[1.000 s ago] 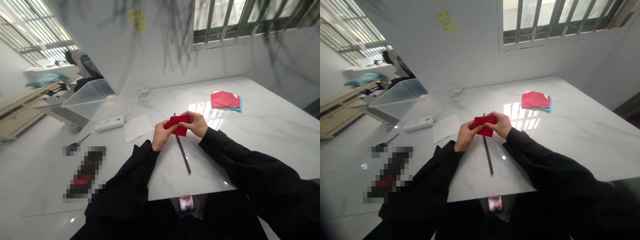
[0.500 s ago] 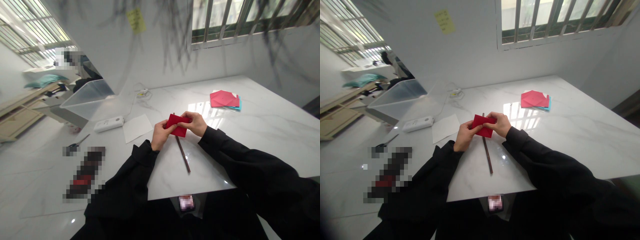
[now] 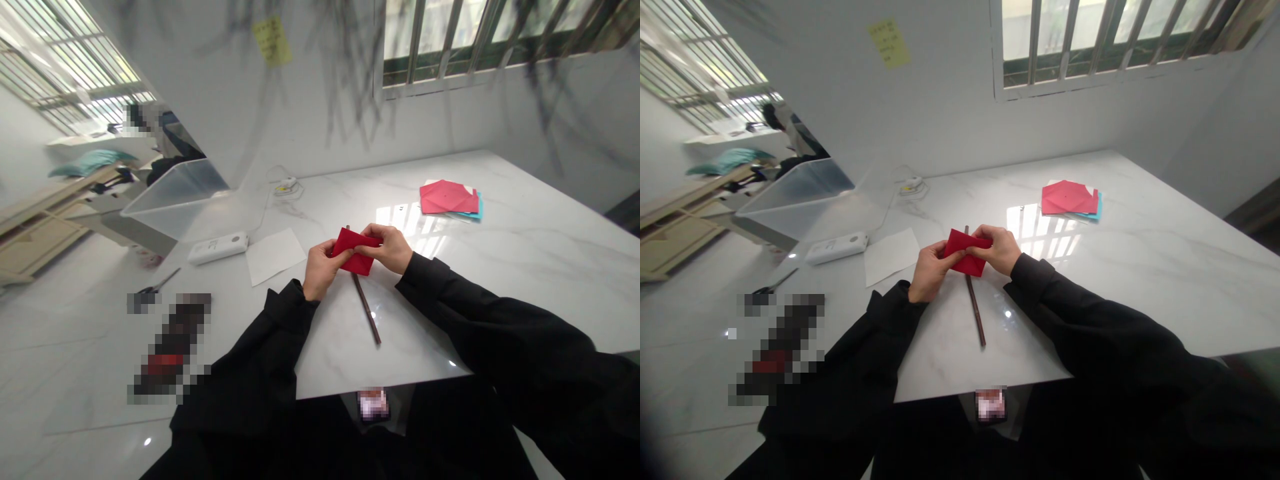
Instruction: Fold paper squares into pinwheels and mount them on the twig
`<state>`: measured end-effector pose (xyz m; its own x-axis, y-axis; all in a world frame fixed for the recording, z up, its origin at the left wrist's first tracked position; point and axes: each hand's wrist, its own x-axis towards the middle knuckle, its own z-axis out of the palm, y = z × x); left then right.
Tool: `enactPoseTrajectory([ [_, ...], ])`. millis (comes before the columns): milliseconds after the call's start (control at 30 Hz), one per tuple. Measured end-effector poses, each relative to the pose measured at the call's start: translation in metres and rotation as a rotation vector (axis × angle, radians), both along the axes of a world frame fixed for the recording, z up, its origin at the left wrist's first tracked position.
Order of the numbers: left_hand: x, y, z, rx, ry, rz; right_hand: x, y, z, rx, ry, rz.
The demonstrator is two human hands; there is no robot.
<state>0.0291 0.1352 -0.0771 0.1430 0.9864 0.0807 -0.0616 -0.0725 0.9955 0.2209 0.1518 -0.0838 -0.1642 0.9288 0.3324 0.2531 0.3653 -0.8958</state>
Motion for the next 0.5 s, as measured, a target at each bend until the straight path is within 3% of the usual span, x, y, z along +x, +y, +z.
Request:
enactPoseTrajectory([
  [333, 0.0022, -0.0009, 0.0016, 0.001, 0.0, 0.009, -0.0017, 0.0007, -0.0032, -0.008, 0.008, 0.006],
  [500, 0.0005, 0.0002, 0.0017, 0.001, -0.008, 0.015, -0.0003, 0.004, -0.0048, -0.098, 0.065, 0.053],
])
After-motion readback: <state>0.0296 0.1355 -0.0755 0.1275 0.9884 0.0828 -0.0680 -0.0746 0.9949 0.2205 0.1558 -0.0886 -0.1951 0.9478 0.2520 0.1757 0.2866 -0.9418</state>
